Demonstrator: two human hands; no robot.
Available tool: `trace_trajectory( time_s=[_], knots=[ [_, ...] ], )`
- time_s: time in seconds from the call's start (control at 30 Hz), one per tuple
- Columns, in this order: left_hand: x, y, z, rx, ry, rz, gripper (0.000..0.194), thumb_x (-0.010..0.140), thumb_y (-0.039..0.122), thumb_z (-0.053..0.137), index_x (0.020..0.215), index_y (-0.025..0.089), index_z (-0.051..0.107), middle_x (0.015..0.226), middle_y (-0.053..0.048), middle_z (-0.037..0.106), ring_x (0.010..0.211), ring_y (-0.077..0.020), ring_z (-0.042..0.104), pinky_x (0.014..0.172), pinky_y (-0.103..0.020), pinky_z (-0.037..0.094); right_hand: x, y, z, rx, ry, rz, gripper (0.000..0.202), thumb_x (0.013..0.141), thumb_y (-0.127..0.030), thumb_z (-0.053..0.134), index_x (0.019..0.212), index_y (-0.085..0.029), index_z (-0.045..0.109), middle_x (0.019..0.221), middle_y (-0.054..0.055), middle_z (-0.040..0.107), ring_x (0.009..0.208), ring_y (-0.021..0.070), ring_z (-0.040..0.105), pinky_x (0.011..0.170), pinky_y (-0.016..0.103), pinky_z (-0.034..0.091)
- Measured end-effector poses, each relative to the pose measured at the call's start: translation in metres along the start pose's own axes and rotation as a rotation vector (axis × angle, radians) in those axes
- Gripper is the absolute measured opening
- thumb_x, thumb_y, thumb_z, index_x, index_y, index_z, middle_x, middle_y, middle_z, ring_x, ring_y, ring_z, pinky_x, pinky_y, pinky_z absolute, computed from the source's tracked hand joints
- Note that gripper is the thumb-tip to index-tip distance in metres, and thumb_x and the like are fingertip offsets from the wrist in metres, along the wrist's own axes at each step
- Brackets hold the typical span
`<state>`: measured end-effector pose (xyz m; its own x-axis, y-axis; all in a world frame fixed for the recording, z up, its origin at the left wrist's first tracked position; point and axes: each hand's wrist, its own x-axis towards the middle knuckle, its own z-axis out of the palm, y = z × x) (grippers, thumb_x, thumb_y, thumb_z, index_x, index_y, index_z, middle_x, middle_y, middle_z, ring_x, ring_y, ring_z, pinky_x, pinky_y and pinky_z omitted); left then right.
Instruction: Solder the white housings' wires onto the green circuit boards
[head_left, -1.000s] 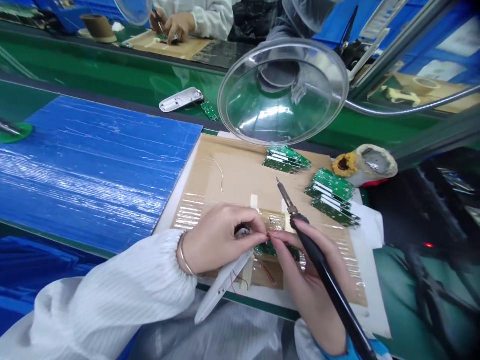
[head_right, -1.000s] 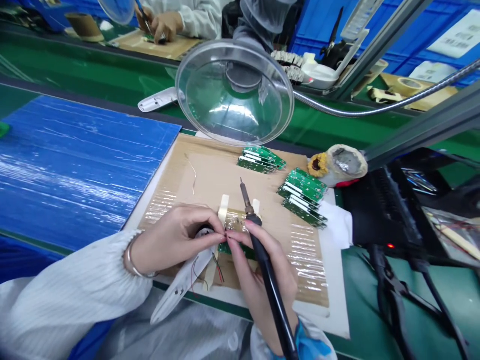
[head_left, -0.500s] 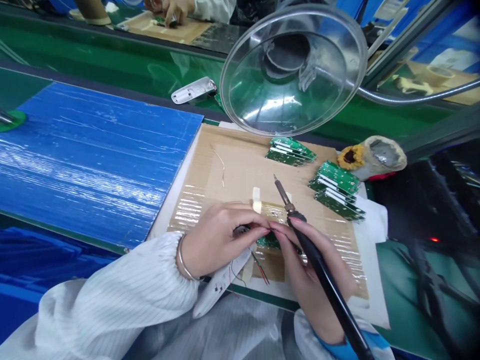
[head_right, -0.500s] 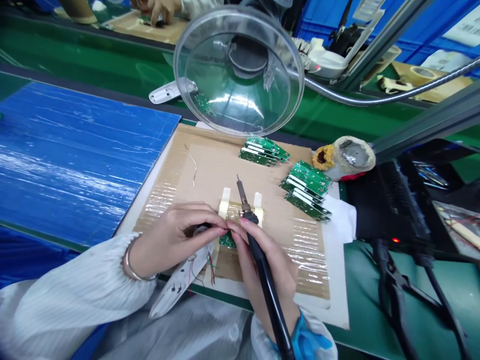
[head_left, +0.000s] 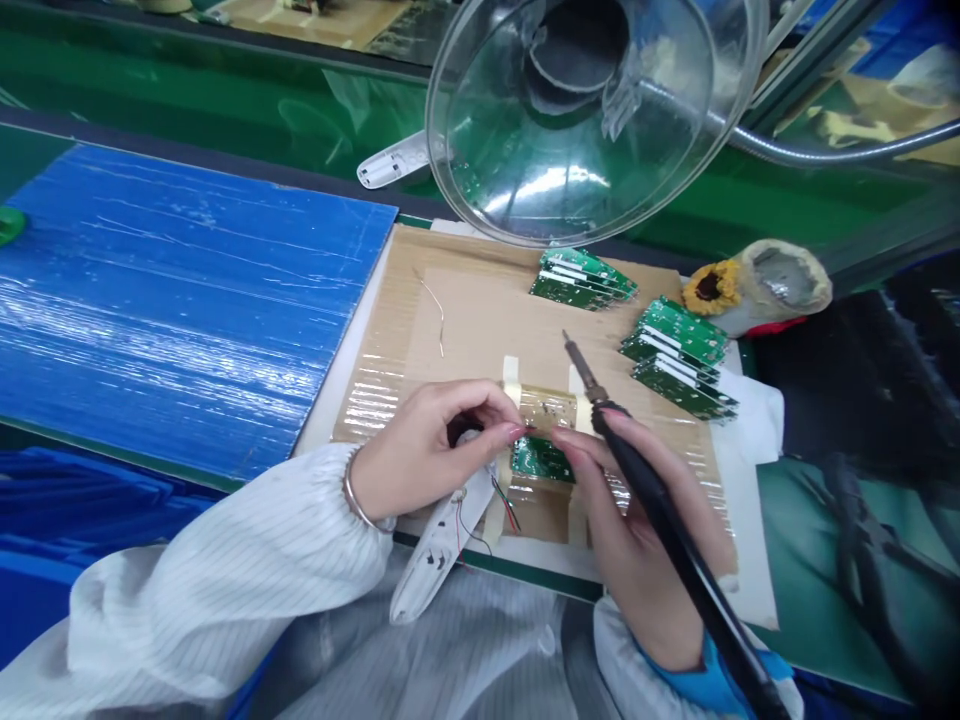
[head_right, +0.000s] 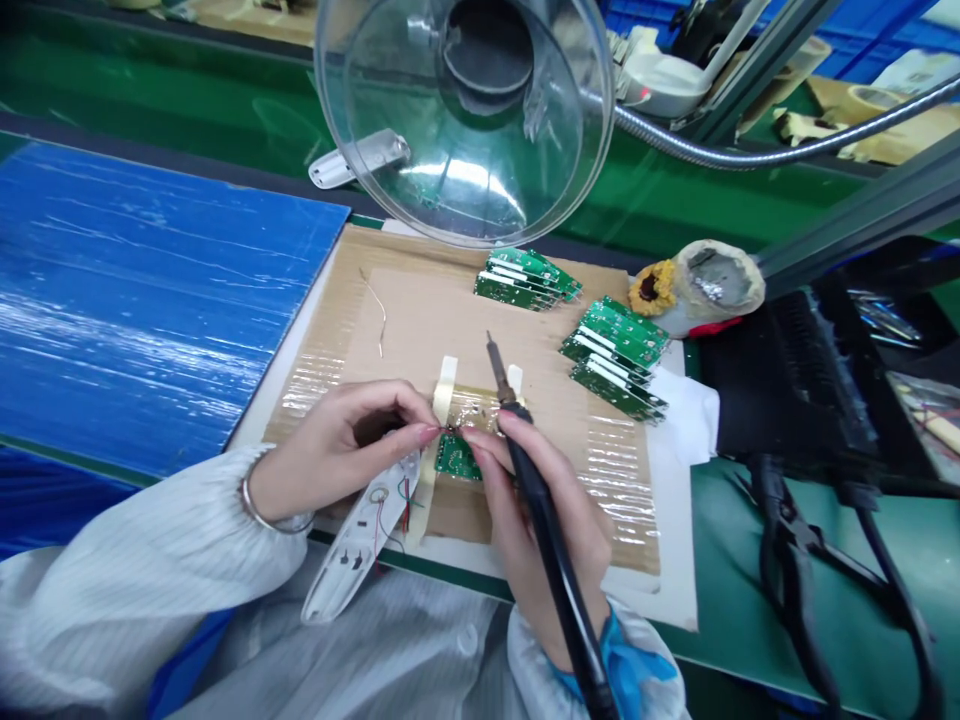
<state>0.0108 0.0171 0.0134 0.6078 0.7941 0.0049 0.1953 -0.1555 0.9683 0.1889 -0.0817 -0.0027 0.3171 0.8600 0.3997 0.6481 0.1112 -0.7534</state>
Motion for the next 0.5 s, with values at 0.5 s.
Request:
trace_trajectory(
  time_s=[0.5],
  knots=[
    [0.013,0.006,-0.007,0.38,-0.239,0.039,0.013,0.086,0.013,0.056,0.075,0.017,0.061,0.07,0.002,0.058,0.065,-0.0093,0.051,0.063,-0.022,0.039,0.015,0.019,-0.005,0.209,0.477,-0.229,0.02,0.085,-0.029,0.059,0.069,-0.019,0.065,0.054,0.001,0.055,0.053,0.0149,0.053,0.049,0.03,0.04]
  ],
)
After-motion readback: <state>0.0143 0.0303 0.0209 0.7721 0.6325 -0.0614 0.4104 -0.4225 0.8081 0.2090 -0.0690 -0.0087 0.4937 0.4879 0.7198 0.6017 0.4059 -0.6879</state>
